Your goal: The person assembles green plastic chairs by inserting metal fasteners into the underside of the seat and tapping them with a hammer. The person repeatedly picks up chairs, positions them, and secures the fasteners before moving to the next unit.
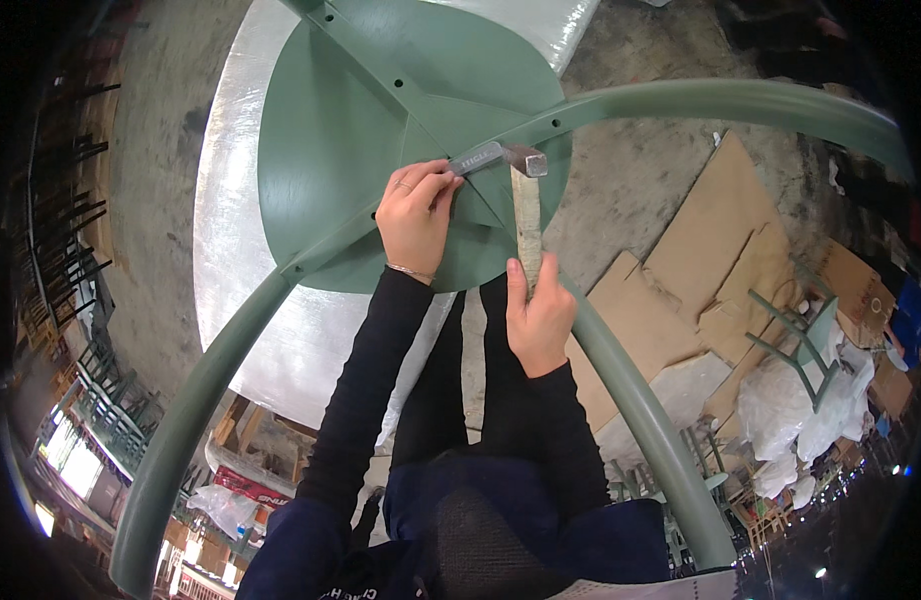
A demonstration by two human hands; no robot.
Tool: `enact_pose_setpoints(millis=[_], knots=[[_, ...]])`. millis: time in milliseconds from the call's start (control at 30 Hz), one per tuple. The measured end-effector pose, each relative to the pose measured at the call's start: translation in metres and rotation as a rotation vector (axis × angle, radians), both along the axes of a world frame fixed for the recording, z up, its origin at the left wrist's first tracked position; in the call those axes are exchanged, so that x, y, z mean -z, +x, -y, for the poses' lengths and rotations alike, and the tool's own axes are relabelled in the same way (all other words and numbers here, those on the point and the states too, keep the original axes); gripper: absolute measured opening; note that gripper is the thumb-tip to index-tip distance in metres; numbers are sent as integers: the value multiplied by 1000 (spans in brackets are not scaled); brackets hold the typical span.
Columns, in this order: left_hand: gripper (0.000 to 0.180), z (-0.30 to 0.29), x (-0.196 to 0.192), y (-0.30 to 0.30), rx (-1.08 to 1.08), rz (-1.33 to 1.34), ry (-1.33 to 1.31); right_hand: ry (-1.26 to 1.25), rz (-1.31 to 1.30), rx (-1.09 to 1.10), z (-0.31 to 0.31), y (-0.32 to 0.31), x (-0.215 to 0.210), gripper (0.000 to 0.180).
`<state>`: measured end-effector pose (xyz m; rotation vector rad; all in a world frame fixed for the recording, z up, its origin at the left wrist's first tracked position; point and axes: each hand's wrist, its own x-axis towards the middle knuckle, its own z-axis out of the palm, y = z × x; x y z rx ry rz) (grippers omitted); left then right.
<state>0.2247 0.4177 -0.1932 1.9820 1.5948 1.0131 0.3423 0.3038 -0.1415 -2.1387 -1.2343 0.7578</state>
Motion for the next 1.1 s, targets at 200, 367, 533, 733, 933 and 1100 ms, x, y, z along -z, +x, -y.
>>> enact_pose_setpoints(millis=[200,367,533,733,933,1100], knots=[[11,1,1,-2,-24,-17,-38,-150,121,-91,-11,0,14,28],[12,3,0,-1,-17,-1,-17,538,-63,86,11,-6,19,31],[11,2,5,-4,1,18,3,-93,108,-106,-7,1,24,30],[20,4,4,-5,-22,31,-30,-9,25,-103,2,-3,1,23],[27,3,0,-6,23,50,-123,-72,80,-276,-5,-4,5,24],[27,2,-4,-8,18,27,-182,-134,128,-323,-7,-1,13,25]])
